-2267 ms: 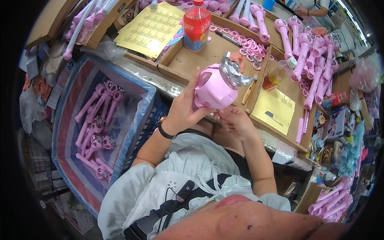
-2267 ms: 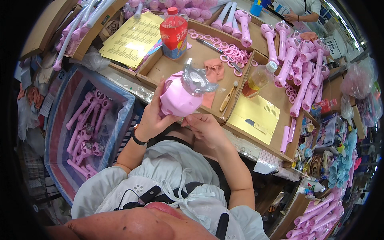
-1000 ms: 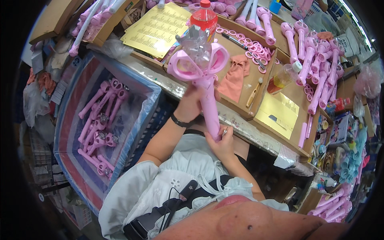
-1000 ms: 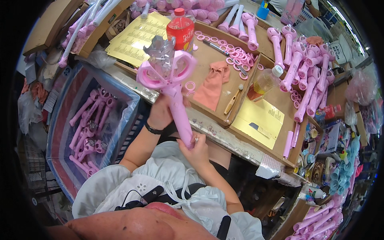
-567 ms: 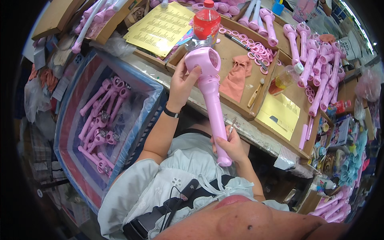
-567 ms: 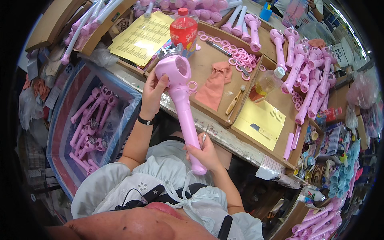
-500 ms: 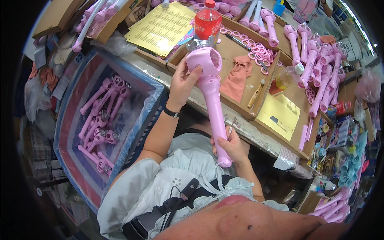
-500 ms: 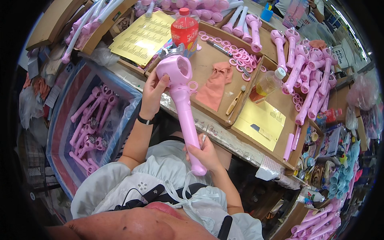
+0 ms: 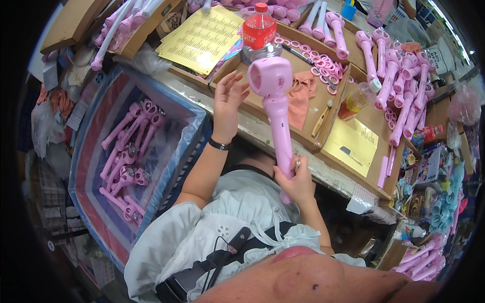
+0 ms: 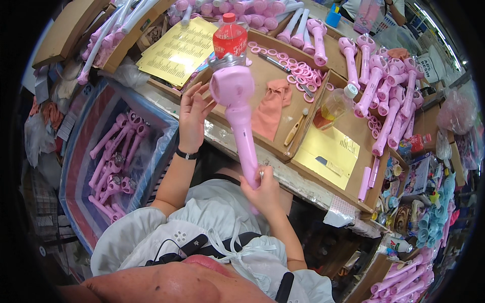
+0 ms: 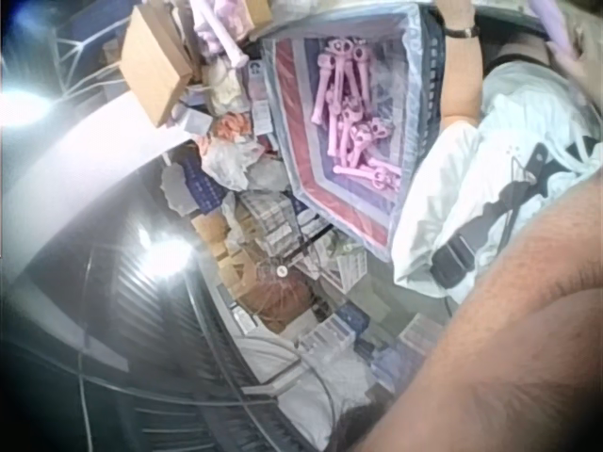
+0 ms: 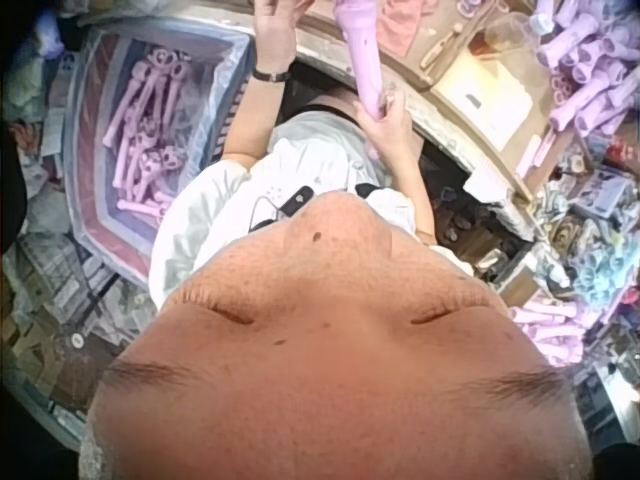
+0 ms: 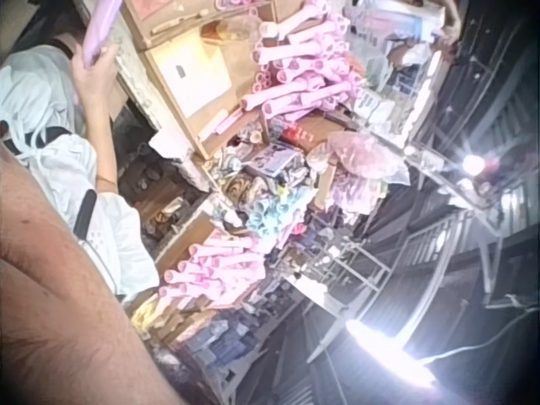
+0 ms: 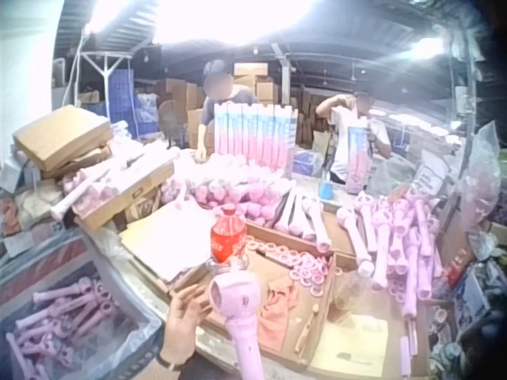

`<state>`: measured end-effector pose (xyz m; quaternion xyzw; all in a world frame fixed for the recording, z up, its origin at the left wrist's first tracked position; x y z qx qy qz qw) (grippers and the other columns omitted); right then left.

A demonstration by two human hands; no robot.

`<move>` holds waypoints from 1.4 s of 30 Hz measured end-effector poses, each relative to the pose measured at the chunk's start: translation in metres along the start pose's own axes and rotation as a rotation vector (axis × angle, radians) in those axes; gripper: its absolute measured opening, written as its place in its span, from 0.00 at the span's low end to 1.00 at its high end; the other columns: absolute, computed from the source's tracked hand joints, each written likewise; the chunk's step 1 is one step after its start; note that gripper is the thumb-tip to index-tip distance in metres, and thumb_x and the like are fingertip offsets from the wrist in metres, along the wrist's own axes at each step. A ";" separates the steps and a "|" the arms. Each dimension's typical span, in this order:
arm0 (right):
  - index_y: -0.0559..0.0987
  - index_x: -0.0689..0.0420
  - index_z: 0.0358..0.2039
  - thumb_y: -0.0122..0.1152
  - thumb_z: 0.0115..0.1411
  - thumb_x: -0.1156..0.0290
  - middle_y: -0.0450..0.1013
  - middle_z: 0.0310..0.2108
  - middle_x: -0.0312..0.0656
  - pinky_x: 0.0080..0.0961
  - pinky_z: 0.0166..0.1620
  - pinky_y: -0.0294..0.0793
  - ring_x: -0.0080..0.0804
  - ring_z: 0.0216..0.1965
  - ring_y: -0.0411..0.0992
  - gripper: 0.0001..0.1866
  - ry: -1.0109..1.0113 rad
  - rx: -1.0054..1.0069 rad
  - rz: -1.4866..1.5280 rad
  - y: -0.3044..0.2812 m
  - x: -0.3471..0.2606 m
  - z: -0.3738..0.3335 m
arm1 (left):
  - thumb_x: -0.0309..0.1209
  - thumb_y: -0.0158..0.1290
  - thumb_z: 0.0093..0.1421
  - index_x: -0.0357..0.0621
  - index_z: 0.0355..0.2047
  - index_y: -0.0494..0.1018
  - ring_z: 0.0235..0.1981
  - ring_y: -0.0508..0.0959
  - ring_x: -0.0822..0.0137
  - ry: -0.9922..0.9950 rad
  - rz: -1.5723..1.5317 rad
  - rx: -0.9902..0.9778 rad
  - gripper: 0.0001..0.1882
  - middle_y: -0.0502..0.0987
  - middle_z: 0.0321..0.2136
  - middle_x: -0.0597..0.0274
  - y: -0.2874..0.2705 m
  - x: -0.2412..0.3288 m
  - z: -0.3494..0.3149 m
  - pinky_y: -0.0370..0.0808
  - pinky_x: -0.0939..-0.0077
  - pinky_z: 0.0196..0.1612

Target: The person assembles pink light-up wands by inserting a small metal piece into the top, wiping the wand with a cloth, and using a small tool to adjust the bottom. They test the light function and place finished wands into a bin.

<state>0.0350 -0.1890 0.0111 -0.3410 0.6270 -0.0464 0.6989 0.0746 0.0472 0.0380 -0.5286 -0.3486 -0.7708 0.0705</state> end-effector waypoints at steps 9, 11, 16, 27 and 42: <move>0.66 0.63 0.35 0.68 0.46 0.66 0.73 0.34 0.52 0.35 0.27 0.74 0.45 0.25 0.75 0.22 -0.300 0.096 -0.171 0.009 -0.004 -0.004 | 0.28 0.57 0.56 0.36 0.53 0.57 0.46 0.71 0.70 0.050 0.095 -0.118 0.28 0.65 0.48 0.56 0.014 0.015 -0.008 0.74 0.77 0.45; 0.66 0.62 0.35 0.68 0.46 0.66 0.73 0.33 0.52 0.34 0.26 0.74 0.44 0.24 0.75 0.23 -0.261 0.058 -0.128 0.009 -0.002 -0.005 | 0.26 0.58 0.55 0.35 0.53 0.54 0.46 0.72 0.67 0.028 0.058 -0.146 0.30 0.65 0.47 0.54 0.011 0.013 -0.006 0.74 0.77 0.46; 0.65 0.61 0.36 0.70 0.45 0.63 0.71 0.24 0.48 0.30 0.23 0.71 0.39 0.20 0.73 0.26 -0.173 -0.005 0.103 0.008 0.005 -0.009 | 0.39 0.57 0.57 0.43 0.59 0.51 0.55 0.65 0.61 0.223 0.011 -0.072 0.36 0.61 0.53 0.56 0.011 0.006 -0.012 0.67 0.68 0.54; 0.74 0.58 0.30 0.44 0.64 0.56 0.74 0.22 0.46 0.35 0.33 0.71 0.45 0.26 0.74 0.18 0.118 0.436 0.076 -0.091 0.016 0.040 | 0.73 0.44 0.45 0.40 0.56 0.58 0.28 0.71 0.67 -0.341 -0.448 -0.317 0.52 0.71 0.38 0.57 0.023 0.009 -0.029 0.70 0.73 0.31; 0.73 0.62 0.45 0.64 0.50 0.55 0.68 0.45 0.53 0.36 0.54 0.63 0.44 0.51 0.64 0.28 0.173 0.082 -0.673 -0.237 0.168 0.137 | 0.27 0.55 0.49 0.18 0.47 0.52 0.38 0.74 0.45 0.215 0.041 -0.930 0.32 0.67 0.35 0.34 0.175 0.142 -0.093 0.61 0.47 0.53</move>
Point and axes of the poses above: each hand's wrist, its own z-axis towards the middle knuckle, its own y-axis out of the palm, x = y × z, the point moved 2 cm from there along z, towards the middle knuckle
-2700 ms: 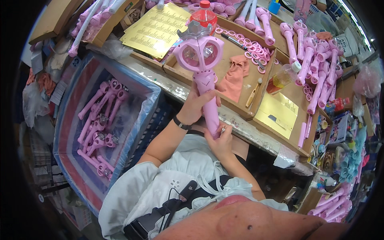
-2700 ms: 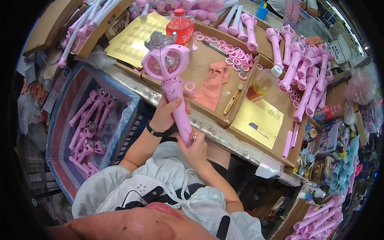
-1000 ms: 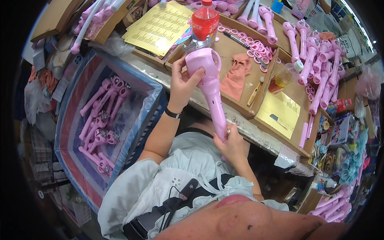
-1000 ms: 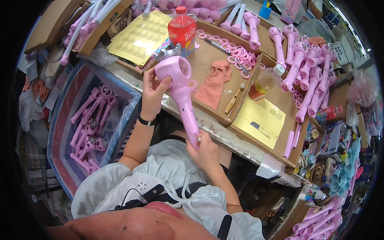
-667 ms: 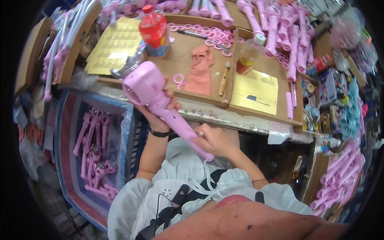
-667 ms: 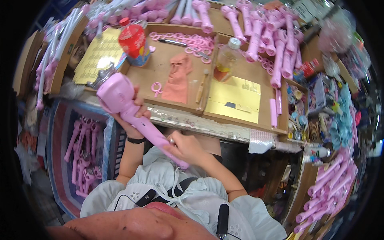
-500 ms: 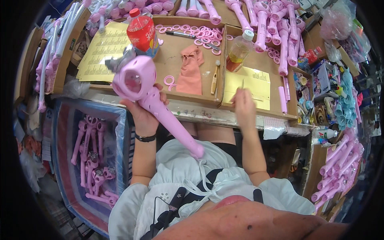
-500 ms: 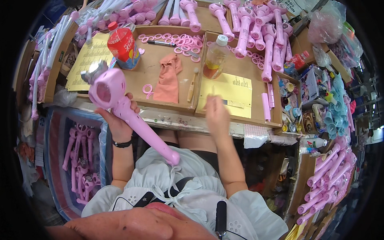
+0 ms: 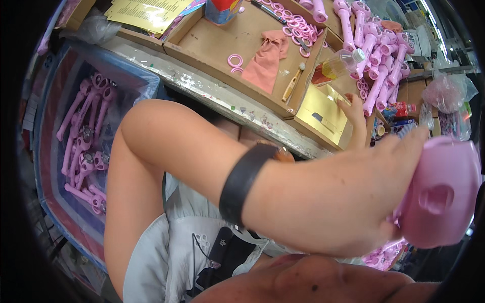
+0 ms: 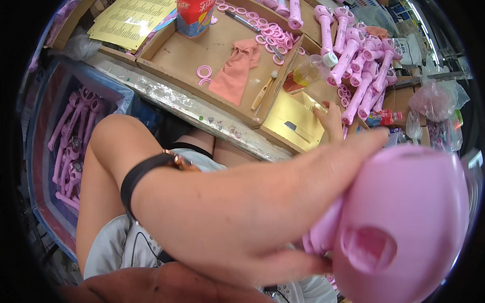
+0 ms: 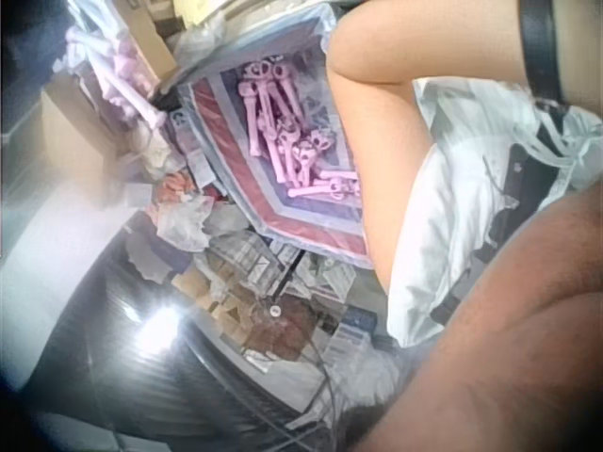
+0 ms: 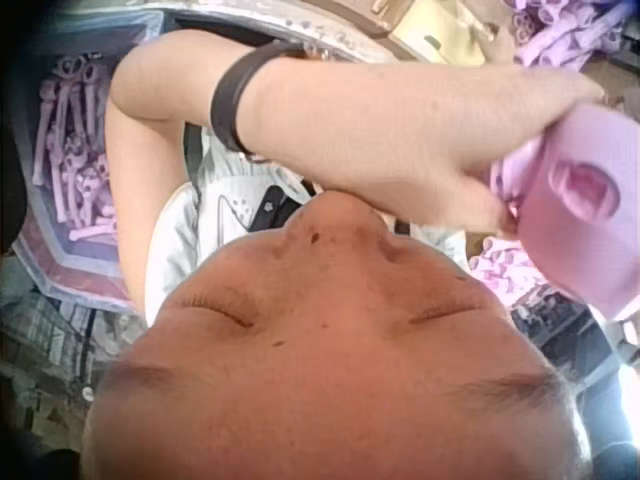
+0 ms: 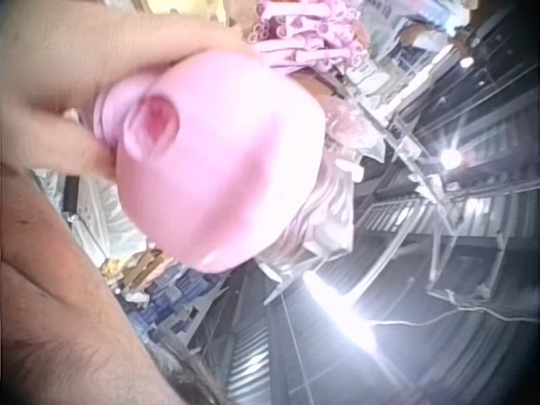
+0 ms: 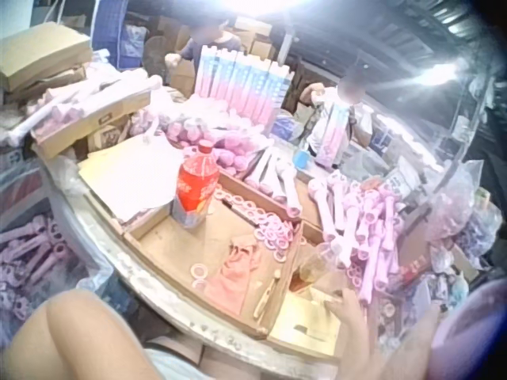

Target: The person assembles pink light-up wands by inserting a small metal piece into the top, wiping the wand with a cloth, and using a small tool to adjust the bottom. They test the light function and place finished wands into a bin.

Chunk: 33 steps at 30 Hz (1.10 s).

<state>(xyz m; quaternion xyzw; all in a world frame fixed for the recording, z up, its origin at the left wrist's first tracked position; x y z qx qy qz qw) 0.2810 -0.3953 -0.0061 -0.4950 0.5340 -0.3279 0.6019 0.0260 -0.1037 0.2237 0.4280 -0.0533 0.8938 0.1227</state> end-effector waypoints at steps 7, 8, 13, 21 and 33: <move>0.75 0.57 0.38 0.67 0.46 0.52 0.68 0.44 0.51 0.36 0.49 0.66 0.49 0.48 0.65 0.25 -0.052 -0.007 -0.311 -0.003 -0.008 0.011 | 0.28 0.56 0.47 0.21 0.53 0.48 0.34 0.74 0.41 -0.146 -0.177 -0.072 0.39 0.65 0.37 0.34 0.002 0.003 -0.013 0.70 0.54 0.44; 0.75 0.57 0.39 0.66 0.47 0.53 0.68 0.43 0.50 0.36 0.49 0.65 0.48 0.48 0.65 0.25 0.004 -0.056 -0.222 -0.002 -0.008 0.010 | 0.28 0.57 0.48 0.25 0.54 0.48 0.34 0.74 0.42 -0.185 -0.223 -0.084 0.39 0.65 0.39 0.34 -0.001 -0.001 -0.016 0.71 0.56 0.41; 0.76 0.53 0.43 0.64 0.49 0.56 0.69 0.43 0.46 0.37 0.50 0.62 0.45 0.48 0.64 0.22 -0.035 -0.001 -0.254 -0.004 -0.014 -0.001 | 0.25 0.58 0.51 0.35 0.55 0.51 0.38 0.75 0.61 -0.033 -0.400 0.041 0.35 0.69 0.42 0.53 -0.030 -0.032 -0.015 0.74 0.69 0.38; 0.76 0.51 0.46 0.60 0.52 0.61 0.70 0.43 0.45 0.39 0.50 0.63 0.44 0.48 0.65 0.20 -0.304 0.215 -0.297 0.000 -0.030 -0.018 | 0.39 0.49 0.61 0.33 0.57 0.54 0.46 0.70 0.59 -0.226 -0.443 0.632 0.30 0.63 0.53 0.43 -0.123 -0.076 -0.092 0.67 0.67 0.52; 0.80 0.55 0.38 0.62 0.51 0.70 0.72 0.39 0.47 0.36 0.45 0.68 0.44 0.40 0.69 0.13 -0.346 0.388 0.137 0.026 -0.005 -0.019 | 0.55 0.42 0.60 0.50 0.64 0.45 0.63 0.55 0.48 -0.229 -1.060 0.580 0.38 0.51 0.62 0.43 -0.126 -0.112 -0.161 0.56 0.34 0.58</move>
Point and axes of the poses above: each hand's wrist, its own z-axis towards the middle knuckle, its own y-axis out of the palm, x = y × z, the point moved 2 cm from there along z, towards the middle knuckle
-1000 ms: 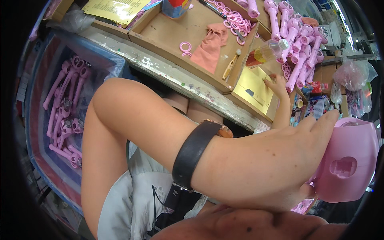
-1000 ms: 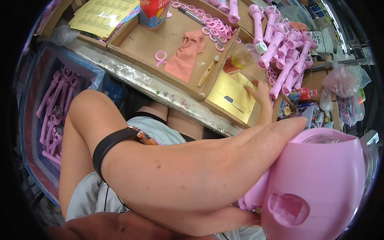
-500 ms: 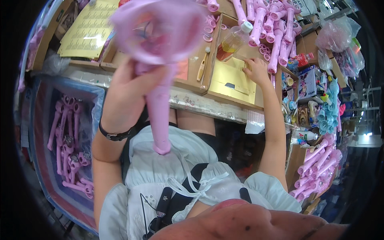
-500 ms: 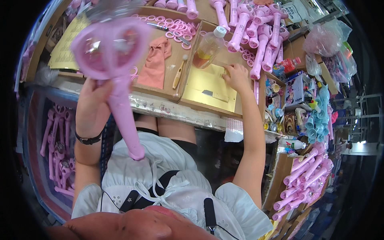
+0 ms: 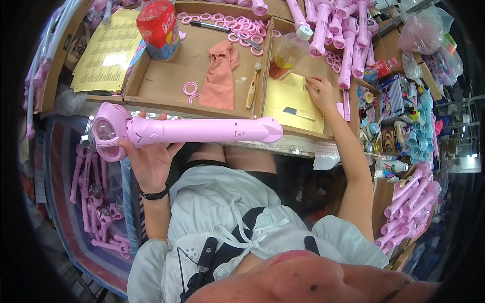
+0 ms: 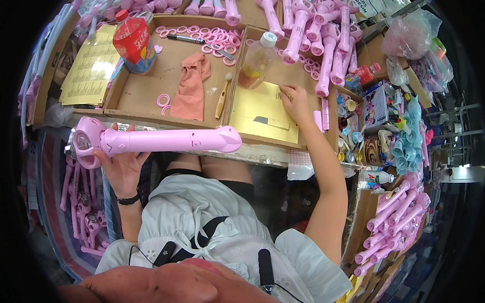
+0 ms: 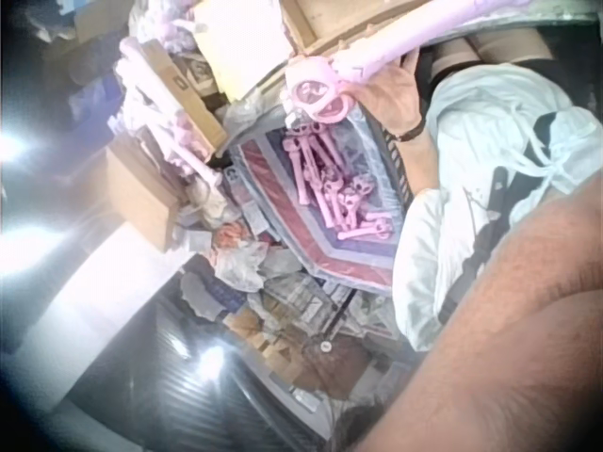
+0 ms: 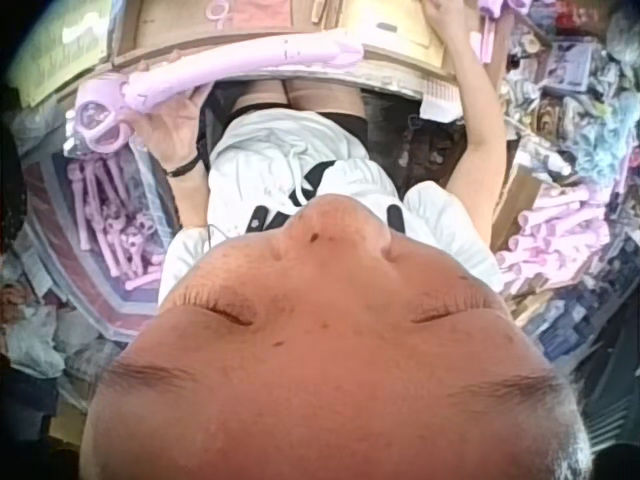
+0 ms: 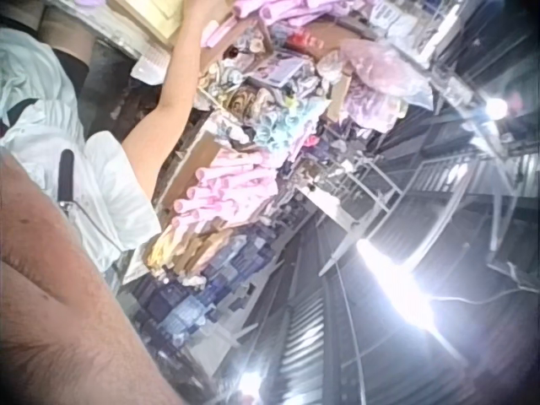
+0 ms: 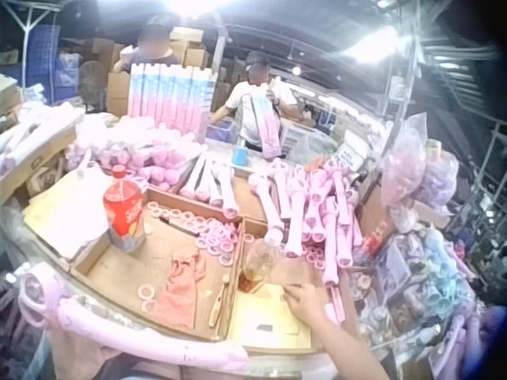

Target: The person assembles pink light-up wands by inserting a small metal piece into the top, wiping the wand with a cloth, and using a small tool to adjust the bottom. They test the light function and place finished wands into a bin.

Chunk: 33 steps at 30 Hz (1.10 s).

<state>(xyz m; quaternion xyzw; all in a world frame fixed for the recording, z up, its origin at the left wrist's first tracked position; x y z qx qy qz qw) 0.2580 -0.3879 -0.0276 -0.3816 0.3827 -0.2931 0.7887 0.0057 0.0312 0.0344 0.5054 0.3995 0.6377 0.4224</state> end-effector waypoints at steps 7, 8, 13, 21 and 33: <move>0.78 0.57 0.32 0.63 0.52 0.71 0.71 0.38 0.46 0.30 0.38 0.71 0.41 0.37 0.70 0.08 0.167 0.014 0.116 -0.003 -0.004 0.002 | 0.53 0.43 0.62 0.51 0.64 0.45 0.63 0.54 0.47 0.023 -0.005 0.016 0.36 0.52 0.62 0.42 -0.006 -0.002 0.000 0.52 0.37 0.60; 0.78 0.58 0.32 0.62 0.52 0.71 0.71 0.37 0.45 0.29 0.37 0.71 0.40 0.37 0.70 0.07 0.154 0.032 0.096 -0.003 -0.004 0.002 | 0.53 0.42 0.62 0.51 0.64 0.45 0.63 0.54 0.48 0.023 0.021 0.026 0.36 0.52 0.62 0.42 -0.006 -0.002 -0.001 0.52 0.37 0.60; 0.74 0.60 0.34 0.57 0.55 0.74 0.69 0.36 0.47 0.29 0.37 0.71 0.41 0.36 0.70 0.06 0.168 0.037 0.099 -0.004 0.005 0.003 | 0.53 0.42 0.62 0.52 0.65 0.45 0.63 0.53 0.48 0.026 0.060 0.024 0.36 0.52 0.62 0.42 -0.006 -0.005 -0.002 0.52 0.39 0.61; 0.68 0.58 0.40 0.49 0.64 0.67 0.65 0.37 0.38 0.20 0.37 0.70 0.24 0.39 0.68 0.08 0.522 0.192 0.740 -0.004 0.033 0.003 | 0.50 0.46 0.61 0.50 0.64 0.48 0.63 0.52 0.46 0.117 0.001 0.002 0.35 0.52 0.61 0.43 -0.004 -0.005 -0.001 0.53 0.40 0.61; 0.69 0.61 0.35 0.52 0.60 0.80 0.68 0.27 0.37 0.12 0.25 0.62 0.17 0.23 0.64 0.04 0.164 0.438 1.199 -0.050 -0.215 -0.020 | 0.49 0.44 0.63 0.55 0.62 0.50 0.61 0.58 0.48 0.183 0.175 0.153 0.31 0.57 0.59 0.45 0.009 -0.020 -0.002 0.57 0.42 0.60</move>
Point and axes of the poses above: each hand's wrist, its own z-axis towards the middle knuckle, its own y-axis out of the palm, x = y × z, the point moved 2 cm from there along z, towards the middle knuckle
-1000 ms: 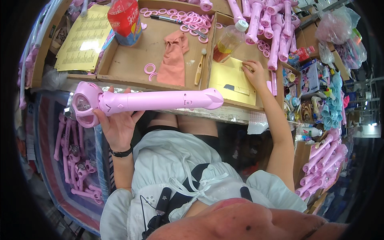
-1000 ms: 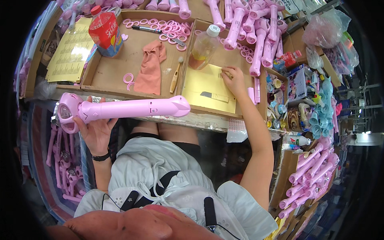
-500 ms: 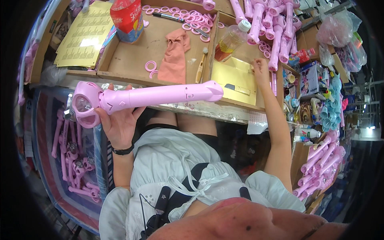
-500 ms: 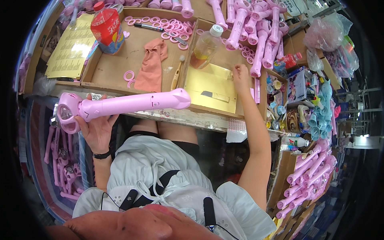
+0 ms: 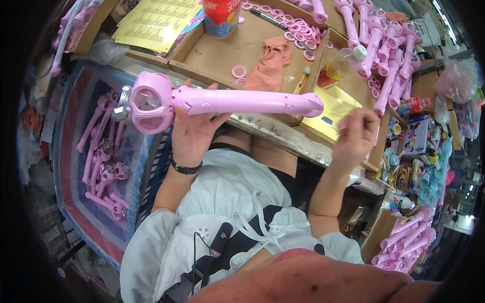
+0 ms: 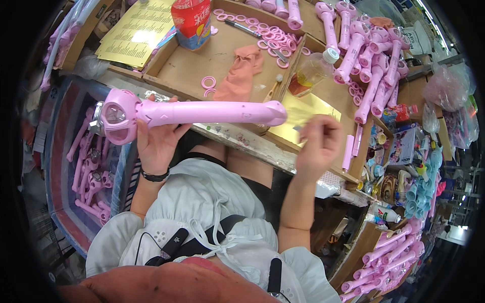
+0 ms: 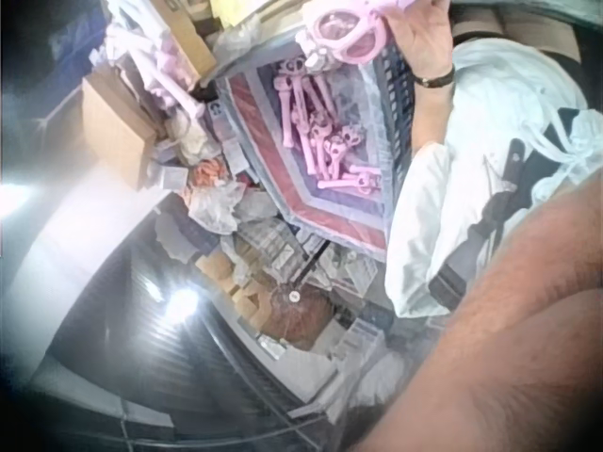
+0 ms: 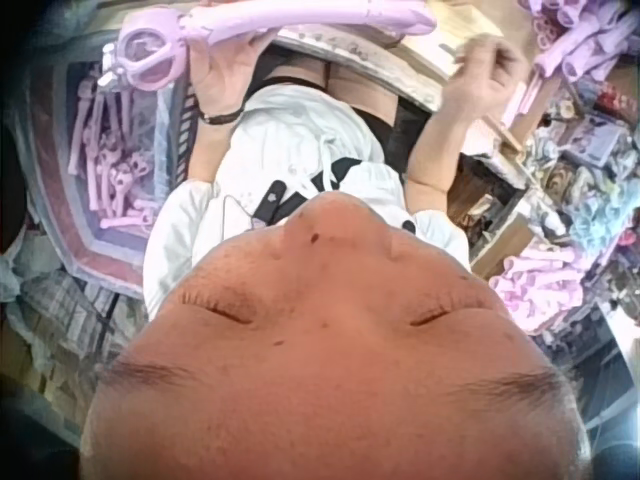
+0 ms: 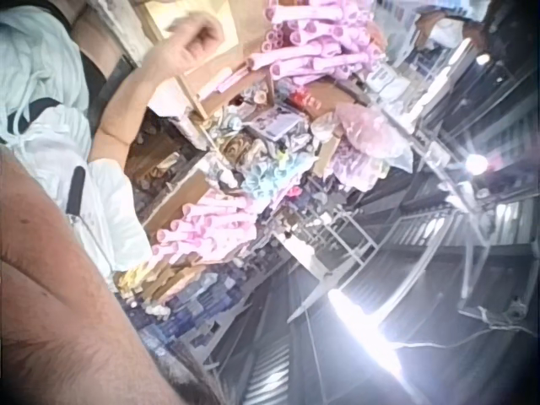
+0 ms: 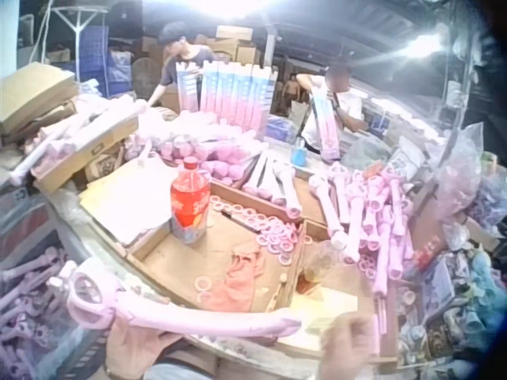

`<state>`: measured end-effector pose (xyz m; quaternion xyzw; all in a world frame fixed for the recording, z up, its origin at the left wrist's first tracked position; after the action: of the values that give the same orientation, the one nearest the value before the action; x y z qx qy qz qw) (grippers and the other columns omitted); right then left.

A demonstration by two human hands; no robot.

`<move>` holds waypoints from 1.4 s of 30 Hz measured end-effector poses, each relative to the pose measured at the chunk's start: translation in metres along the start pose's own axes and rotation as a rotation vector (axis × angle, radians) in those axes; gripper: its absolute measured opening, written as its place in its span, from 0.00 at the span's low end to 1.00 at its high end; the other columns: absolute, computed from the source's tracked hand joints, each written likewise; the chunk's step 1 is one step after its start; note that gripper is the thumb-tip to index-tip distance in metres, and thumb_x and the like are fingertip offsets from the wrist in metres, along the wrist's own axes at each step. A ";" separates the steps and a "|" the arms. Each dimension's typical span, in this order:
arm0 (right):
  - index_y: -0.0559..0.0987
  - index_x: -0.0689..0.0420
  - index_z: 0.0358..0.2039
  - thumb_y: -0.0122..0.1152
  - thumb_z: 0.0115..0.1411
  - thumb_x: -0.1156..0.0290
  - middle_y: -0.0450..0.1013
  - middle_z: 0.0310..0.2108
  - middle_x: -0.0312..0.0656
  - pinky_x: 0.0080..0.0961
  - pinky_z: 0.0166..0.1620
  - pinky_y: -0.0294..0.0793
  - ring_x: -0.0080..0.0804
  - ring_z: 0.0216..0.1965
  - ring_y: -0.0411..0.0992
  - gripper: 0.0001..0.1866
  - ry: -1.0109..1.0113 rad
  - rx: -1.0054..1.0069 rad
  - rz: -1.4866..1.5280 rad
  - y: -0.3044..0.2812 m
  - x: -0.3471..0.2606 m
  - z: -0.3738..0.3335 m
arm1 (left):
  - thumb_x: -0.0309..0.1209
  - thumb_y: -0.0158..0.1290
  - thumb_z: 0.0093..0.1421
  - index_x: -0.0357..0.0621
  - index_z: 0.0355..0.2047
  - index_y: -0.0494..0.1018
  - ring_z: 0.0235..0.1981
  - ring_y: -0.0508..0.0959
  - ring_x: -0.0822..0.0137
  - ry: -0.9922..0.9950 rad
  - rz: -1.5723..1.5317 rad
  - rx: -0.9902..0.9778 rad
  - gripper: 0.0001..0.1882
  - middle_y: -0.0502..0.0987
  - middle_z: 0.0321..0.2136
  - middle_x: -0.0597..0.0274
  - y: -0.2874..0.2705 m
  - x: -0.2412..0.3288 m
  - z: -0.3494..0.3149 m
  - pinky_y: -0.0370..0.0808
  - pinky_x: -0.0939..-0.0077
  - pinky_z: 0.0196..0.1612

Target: The person assembles pink light-up wands by inserting a small metal piece into the top, wiping the wand with a cloth, and using a small tool to adjust the bottom. They test the light function and place finished wands into a bin.

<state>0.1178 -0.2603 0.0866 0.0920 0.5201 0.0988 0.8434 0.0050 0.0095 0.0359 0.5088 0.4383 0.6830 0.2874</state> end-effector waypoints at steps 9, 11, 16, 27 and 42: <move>0.73 0.61 0.31 0.61 0.56 0.78 0.71 0.25 0.31 0.08 0.26 0.63 0.11 0.22 0.64 0.05 0.276 -0.136 -0.087 0.081 0.014 -0.041 | 0.50 0.45 0.62 0.55 0.60 0.53 0.60 0.60 0.48 -0.042 0.034 0.105 0.30 0.58 0.58 0.45 0.015 -0.006 -0.009 0.57 0.42 0.60; 0.73 0.61 0.31 0.61 0.56 0.77 0.71 0.25 0.32 0.09 0.26 0.63 0.11 0.23 0.65 0.05 0.268 -0.144 -0.129 0.081 0.014 -0.042 | 0.50 0.45 0.62 0.54 0.59 0.53 0.60 0.61 0.48 -0.051 0.043 0.129 0.30 0.59 0.58 0.45 0.016 -0.006 -0.010 0.58 0.42 0.60; 0.73 0.62 0.30 0.61 0.55 0.78 0.72 0.25 0.33 0.09 0.27 0.64 0.11 0.23 0.66 0.05 0.284 -0.169 -0.174 0.080 0.016 -0.044 | 0.51 0.44 0.62 0.54 0.58 0.55 0.59 0.63 0.49 -0.037 0.052 0.144 0.28 0.61 0.56 0.45 0.016 -0.006 -0.011 0.60 0.43 0.59; 0.73 0.63 0.30 0.61 0.55 0.79 0.73 0.27 0.35 0.11 0.30 0.68 0.13 0.25 0.68 0.05 0.217 -0.178 -0.181 0.080 0.018 -0.045 | 0.50 0.44 0.62 0.54 0.58 0.56 0.58 0.63 0.49 -0.049 0.039 0.143 0.27 0.61 0.56 0.44 0.016 -0.005 -0.010 0.60 0.42 0.59; 0.73 0.63 0.31 0.62 0.54 0.78 0.73 0.25 0.35 0.12 0.28 0.68 0.14 0.23 0.68 0.06 0.200 -0.182 -0.274 0.080 0.021 -0.048 | 0.50 0.42 0.63 0.54 0.59 0.53 0.59 0.62 0.49 -0.044 0.058 0.138 0.28 0.61 0.56 0.45 0.016 -0.006 -0.011 0.59 0.43 0.60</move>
<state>0.0787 -0.1756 0.0680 -0.0664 0.5977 0.0385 0.7980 -0.0028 -0.0060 0.0470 0.5549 0.4628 0.6478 0.2414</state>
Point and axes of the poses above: each hand's wrist, its own z-axis towards the middle knuckle, its own y-axis out of the palm, x = y × z, the point moved 2 cm from there along z, towards the middle knuckle
